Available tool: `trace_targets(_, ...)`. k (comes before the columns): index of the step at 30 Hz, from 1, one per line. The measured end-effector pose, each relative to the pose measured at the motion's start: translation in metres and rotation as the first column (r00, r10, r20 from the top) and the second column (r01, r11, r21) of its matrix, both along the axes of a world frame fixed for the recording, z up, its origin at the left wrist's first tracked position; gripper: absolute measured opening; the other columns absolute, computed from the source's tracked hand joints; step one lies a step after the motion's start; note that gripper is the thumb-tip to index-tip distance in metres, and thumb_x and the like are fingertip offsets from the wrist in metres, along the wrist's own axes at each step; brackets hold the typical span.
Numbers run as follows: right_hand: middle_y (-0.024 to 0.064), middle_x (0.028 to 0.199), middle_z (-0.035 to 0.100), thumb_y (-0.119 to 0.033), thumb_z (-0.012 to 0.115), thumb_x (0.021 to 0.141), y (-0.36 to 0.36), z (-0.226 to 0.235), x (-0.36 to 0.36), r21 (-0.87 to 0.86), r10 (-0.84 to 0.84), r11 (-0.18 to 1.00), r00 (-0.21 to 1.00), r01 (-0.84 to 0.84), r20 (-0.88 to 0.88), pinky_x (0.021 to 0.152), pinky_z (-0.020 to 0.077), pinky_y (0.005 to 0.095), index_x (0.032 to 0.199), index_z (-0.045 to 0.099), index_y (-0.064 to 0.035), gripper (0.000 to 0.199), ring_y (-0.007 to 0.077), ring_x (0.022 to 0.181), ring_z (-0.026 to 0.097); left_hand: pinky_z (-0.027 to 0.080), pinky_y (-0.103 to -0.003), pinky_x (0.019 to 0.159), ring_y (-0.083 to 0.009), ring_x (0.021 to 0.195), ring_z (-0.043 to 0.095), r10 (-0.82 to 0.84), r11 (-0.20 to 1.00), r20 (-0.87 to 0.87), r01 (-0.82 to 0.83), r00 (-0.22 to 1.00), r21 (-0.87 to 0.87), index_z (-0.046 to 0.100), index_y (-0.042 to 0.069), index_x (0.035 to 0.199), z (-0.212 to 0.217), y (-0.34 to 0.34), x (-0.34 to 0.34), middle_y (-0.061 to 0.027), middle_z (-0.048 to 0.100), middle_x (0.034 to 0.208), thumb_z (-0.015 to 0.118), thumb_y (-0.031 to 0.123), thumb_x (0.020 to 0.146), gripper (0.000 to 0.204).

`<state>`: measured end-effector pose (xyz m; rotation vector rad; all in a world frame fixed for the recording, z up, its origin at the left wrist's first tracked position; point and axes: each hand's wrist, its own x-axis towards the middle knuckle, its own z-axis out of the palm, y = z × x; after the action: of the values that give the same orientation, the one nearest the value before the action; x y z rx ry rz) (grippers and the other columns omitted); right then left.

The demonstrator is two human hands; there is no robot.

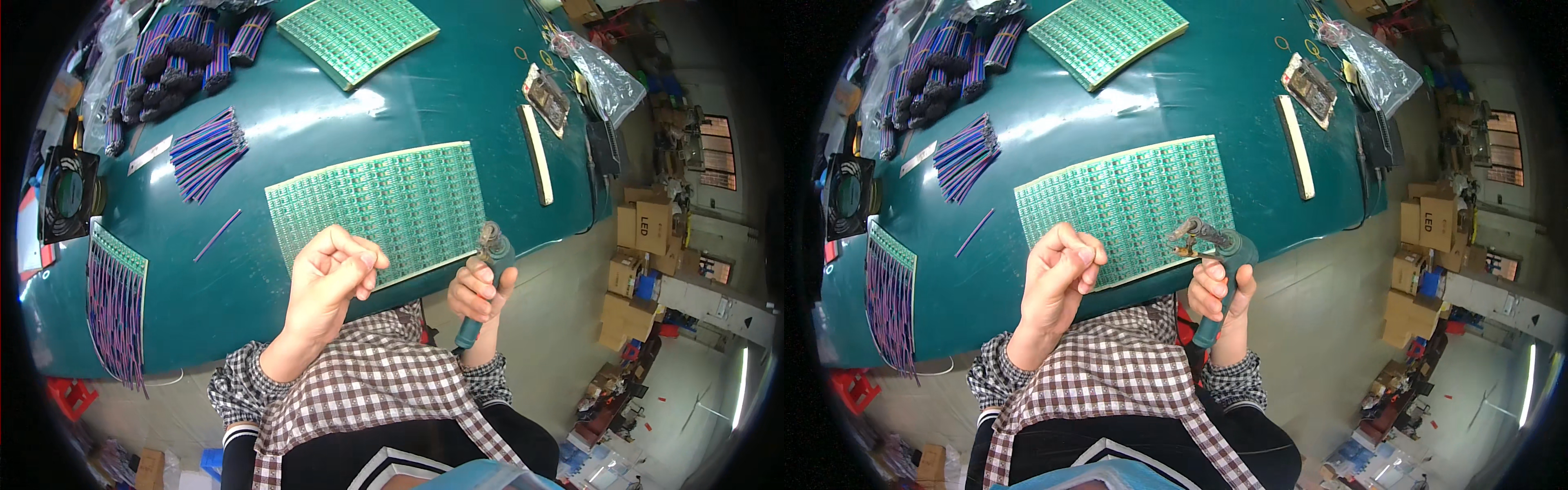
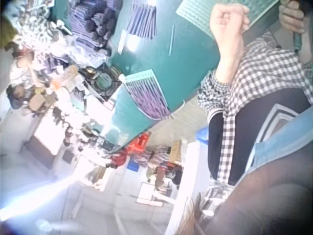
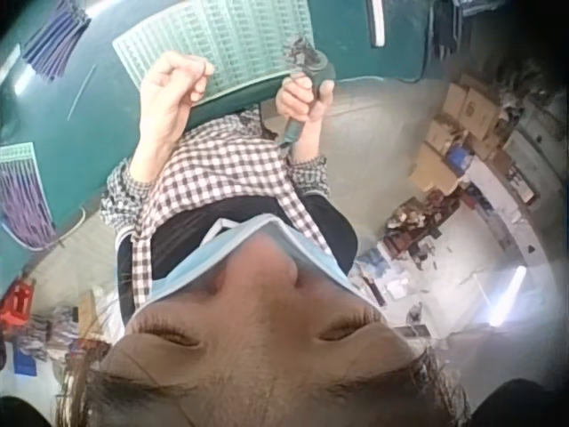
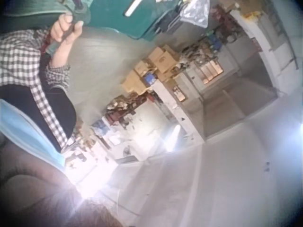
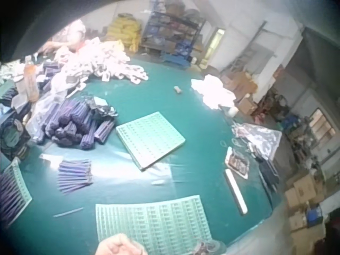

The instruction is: Soldering bundles of wires to a printed circuit board at a factory workstation.

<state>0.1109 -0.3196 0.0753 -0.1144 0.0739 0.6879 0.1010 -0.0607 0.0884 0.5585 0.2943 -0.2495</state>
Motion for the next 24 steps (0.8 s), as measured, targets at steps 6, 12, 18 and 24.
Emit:
trace_targets(6,0.0038,0.081,0.062,-0.044,0.075,0.087,-0.022,-0.016,-0.001,0.012,-0.049,0.999,0.995,0.048,0.093,0.045,0.0499,0.0267,0.102,0.061,-0.0045,0.044,0.0174,0.061,0.062,0.052,-0.021,0.061,-0.0084,0.069,0.061,-0.056,0.995,0.02,0.054,0.998,0.08,0.057,0.004,0.09,0.002,-0.009,0.001,-0.0135,0.069,0.094,0.065,0.002,0.093,0.01)
trace_targets(12,0.0043,0.083,0.059,-0.045,0.073,0.089,-0.049,-0.02,0.0,-0.095,-0.156,0.98,0.97,0.176,0.188,0.05,0.0497,0.0285,0.105,0.06,-0.0052,0.045,0.0199,0.068,0.062,0.054,-0.02,0.062,-0.0097,0.07,0.065,-0.133,0.953,-0.058,0.144,0.989,0.265,0.06,0.002,0.1,0.029,0.011,0.009,-0.0118,0.071,0.091,0.068,-0.001,0.09,0.013)
trace_targets(18,0.0043,0.092,0.061,-0.036,0.07,0.093,-0.088,-0.003,0.008,-0.181,-0.414,0.868,0.875,0.462,0.25,0.061,0.055,0.0285,0.11,0.055,-0.005,0.038,0.0186,0.081,0.063,0.05,-0.025,0.064,-0.0119,0.071,0.062,-0.416,0.831,0.023,0.369,0.909,0.417,0.061,0.0,0.109,0.058,0.004,0.084,-0.0081,0.069,0.09,0.072,0.006,0.089,0.023)
trace_targets(24,0.0047,0.097,0.061,-0.04,0.064,0.097,-0.106,0.009,0.005,-0.212,-0.567,0.743,0.765,0.635,0.304,0.07,0.0586,0.0343,0.113,0.051,-0.0085,0.037,0.0223,0.092,0.066,0.057,-0.026,0.082,-0.0174,0.088,0.066,-0.473,0.826,0.021,0.435,0.881,0.359,0.06,-0.002,0.111,0.04,-0.126,0.232,-0.0097,0.066,0.099,0.076,0.003,0.085,0.032)
